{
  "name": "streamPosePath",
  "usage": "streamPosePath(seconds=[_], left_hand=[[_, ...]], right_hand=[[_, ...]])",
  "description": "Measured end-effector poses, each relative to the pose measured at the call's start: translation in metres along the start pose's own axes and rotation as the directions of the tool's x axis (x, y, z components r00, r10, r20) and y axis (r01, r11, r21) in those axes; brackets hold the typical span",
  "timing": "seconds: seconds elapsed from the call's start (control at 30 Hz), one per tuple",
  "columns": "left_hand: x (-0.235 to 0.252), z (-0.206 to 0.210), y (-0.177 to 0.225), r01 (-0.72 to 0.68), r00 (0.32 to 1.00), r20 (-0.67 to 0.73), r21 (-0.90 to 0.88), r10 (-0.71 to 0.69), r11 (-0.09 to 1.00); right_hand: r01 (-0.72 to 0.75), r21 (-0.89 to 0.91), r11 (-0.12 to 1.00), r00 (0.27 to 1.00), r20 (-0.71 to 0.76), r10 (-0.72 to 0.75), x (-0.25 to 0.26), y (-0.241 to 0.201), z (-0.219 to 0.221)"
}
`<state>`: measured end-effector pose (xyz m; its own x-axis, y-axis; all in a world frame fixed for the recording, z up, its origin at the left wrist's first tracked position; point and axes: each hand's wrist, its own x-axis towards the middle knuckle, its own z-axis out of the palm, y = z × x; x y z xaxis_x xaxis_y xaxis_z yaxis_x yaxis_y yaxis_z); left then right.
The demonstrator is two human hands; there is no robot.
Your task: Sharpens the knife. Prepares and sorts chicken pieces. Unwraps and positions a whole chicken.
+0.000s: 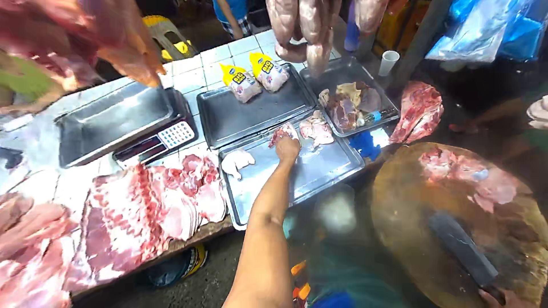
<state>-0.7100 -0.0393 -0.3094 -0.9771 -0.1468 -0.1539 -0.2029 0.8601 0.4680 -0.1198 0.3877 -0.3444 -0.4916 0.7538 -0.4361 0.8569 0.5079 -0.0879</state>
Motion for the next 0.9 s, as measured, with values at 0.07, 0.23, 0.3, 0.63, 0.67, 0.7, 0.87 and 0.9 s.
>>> streamPosePath(seconds=[0.07, 0.23, 0.3, 0.63, 0.67, 0.7, 0.87, 0.9], left_hand=[[0.035, 0.01, 0.017, 0.027, 0.998, -0.052, 0.062, -0.024, 0.998], [0.082, 0.033, 0.034, 0.077, 0.996, 0.015, 0.235, -0.083, 0.969], [0.089, 0.029, 0.039, 0.095, 0.994, 0.024, 0.246, -0.104, 0.965], [-0.014, -0.034, 0.047, -0.229, 0.971, 0.08, 0.01, 0.227, 0.973], [-0.05, -0.039, 0.069, -0.299, 0.95, 0.097, -0.001, 0.297, 0.954], [-0.086, -0.038, 0.093, -0.376, 0.919, 0.129, -0.002, 0.373, 0.927], [-0.215, 0.072, 0.165, -0.741, 0.617, 0.402, 0.009, 0.676, 0.671], [-0.226, 0.102, 0.172, -0.782, 0.537, 0.473, -0.032, 0.699, 0.622]], right_hand=[[-0.015, 0.001, 1.0, 1.0, -0.007, 0.015, 0.0, -0.006, -0.001], [-0.114, 0.021, 0.993, 0.993, -0.032, 0.115, 0.001, -0.006, 0.006], [-0.11, 0.044, 0.993, 0.992, -0.062, 0.112, 0.005, -0.007, 0.006], [-0.167, 0.142, 0.976, 0.981, -0.073, 0.179, -0.005, -0.018, -0.006], [-0.166, 0.142, 0.976, 0.981, -0.074, 0.178, -0.006, -0.015, -0.005], [-0.168, 0.145, 0.975, 0.981, -0.076, 0.18, -0.006, -0.013, -0.004], [-0.138, 0.127, 0.982, 0.986, -0.075, 0.148, -0.007, -0.012, -0.003], [-0.137, 0.133, 0.982, 0.985, -0.083, 0.149, -0.008, -0.012, -0.002]])
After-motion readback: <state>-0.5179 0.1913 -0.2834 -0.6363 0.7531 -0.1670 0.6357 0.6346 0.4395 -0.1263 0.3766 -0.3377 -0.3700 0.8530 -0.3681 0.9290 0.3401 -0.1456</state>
